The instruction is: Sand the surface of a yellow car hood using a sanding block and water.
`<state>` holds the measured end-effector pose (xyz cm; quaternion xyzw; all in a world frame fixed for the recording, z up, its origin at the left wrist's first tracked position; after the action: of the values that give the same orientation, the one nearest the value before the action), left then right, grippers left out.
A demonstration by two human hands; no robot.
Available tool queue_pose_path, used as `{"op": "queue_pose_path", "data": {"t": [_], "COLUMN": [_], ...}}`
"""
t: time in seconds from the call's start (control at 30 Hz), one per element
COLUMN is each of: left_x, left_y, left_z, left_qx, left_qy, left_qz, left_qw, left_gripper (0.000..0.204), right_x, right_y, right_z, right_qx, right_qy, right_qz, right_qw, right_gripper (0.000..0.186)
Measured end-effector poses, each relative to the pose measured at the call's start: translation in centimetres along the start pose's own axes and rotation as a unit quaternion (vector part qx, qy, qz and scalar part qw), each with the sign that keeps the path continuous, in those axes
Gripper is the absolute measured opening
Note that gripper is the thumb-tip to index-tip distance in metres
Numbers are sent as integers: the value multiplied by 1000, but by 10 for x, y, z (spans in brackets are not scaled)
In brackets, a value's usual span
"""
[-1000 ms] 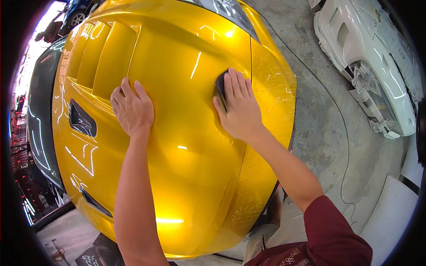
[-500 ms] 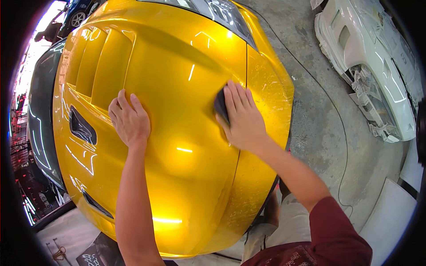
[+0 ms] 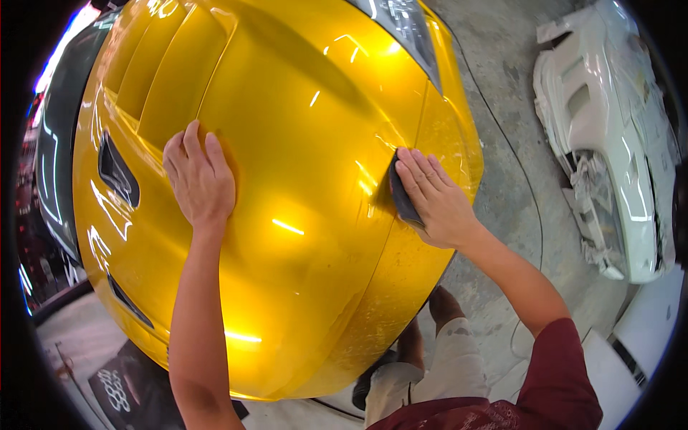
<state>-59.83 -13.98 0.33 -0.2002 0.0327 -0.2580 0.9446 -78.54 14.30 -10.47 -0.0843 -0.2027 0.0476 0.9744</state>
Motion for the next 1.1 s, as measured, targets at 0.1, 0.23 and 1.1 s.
{"op": "queue_pose_path", "data": {"t": [0.1,0.23,1.1], "left_x": [10,11,-5], "left_y": [1,-1,-3], "left_z": [0,6,12], "left_qx": [-23,-29,-89], "left_qy": [8,-4,50], "left_qz": [1,17,54], "left_qw": [1000,999,993], "left_gripper": [40,41,44], "right_x": [-1,1,39], "right_y": [-42,-31,-67], "right_z": [20,13,13], "right_qx": [-2,-7,-82], "right_qy": [19,-6,-29], "right_qz": [21,25,-149], "right_qw": [1000,1000,985], "right_gripper": [75,76,63]}}
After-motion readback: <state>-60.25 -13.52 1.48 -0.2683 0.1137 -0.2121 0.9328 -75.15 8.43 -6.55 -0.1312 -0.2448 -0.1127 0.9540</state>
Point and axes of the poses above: each hand's wrist, its own y-axis away from the middle knuckle, its own z-axis out of the back of the hand, x = y × z, the point moved 4 cm from there along -y, towards the middle knuckle, and after that the axes turned 10 degrees about z, right-handed, at the moved point
